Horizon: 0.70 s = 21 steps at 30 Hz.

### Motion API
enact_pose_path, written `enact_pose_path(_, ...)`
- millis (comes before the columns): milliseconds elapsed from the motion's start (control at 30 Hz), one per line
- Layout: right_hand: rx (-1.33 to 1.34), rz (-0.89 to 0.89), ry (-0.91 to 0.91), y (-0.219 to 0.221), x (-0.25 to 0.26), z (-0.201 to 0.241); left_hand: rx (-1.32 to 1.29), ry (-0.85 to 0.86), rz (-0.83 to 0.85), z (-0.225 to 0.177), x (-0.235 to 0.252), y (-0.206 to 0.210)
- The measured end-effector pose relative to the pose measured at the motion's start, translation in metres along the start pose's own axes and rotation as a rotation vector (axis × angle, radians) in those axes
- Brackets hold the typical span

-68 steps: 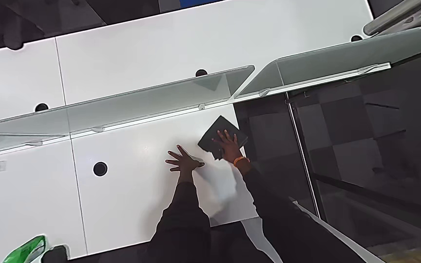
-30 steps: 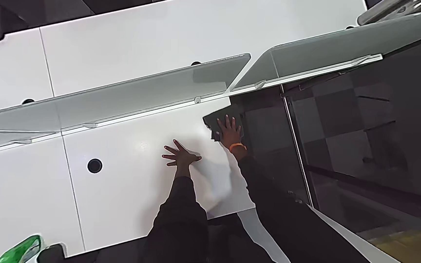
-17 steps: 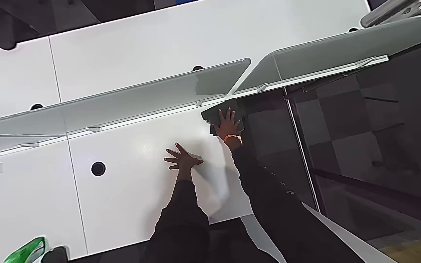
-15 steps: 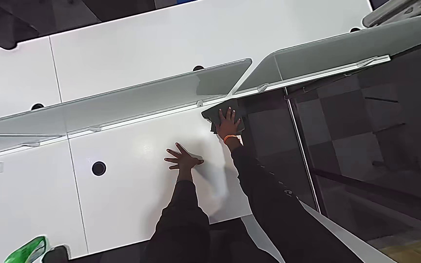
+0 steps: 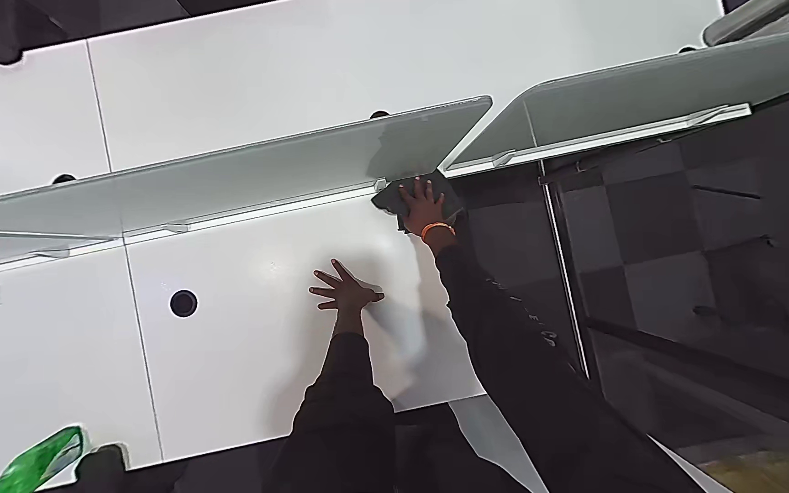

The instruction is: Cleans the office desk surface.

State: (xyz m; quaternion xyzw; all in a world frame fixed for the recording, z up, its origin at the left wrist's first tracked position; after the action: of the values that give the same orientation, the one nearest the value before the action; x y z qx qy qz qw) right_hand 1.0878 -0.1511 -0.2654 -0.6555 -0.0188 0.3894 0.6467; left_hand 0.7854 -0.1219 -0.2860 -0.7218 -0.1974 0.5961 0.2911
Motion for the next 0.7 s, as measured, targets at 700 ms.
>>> enact_pose_path(700, -0.052, 0.344, -0.282, 0.158, -0.374, -0.162, 0.105, 0.243, 0.014, 0.016, -0.008, 0.003)
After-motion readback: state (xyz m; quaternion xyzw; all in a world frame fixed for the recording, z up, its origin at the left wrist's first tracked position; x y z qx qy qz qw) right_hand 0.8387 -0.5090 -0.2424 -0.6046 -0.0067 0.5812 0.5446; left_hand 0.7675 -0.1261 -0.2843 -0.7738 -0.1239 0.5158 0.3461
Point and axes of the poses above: each hand's wrist, its own x-axis towards the middle knuckle, its own y-axis out of the palm, z = x × y, the point moved 8 cm from there along x, towards the middle knuckle, and after that the axes turned 9 degrees about y, right-handed, at the moved point
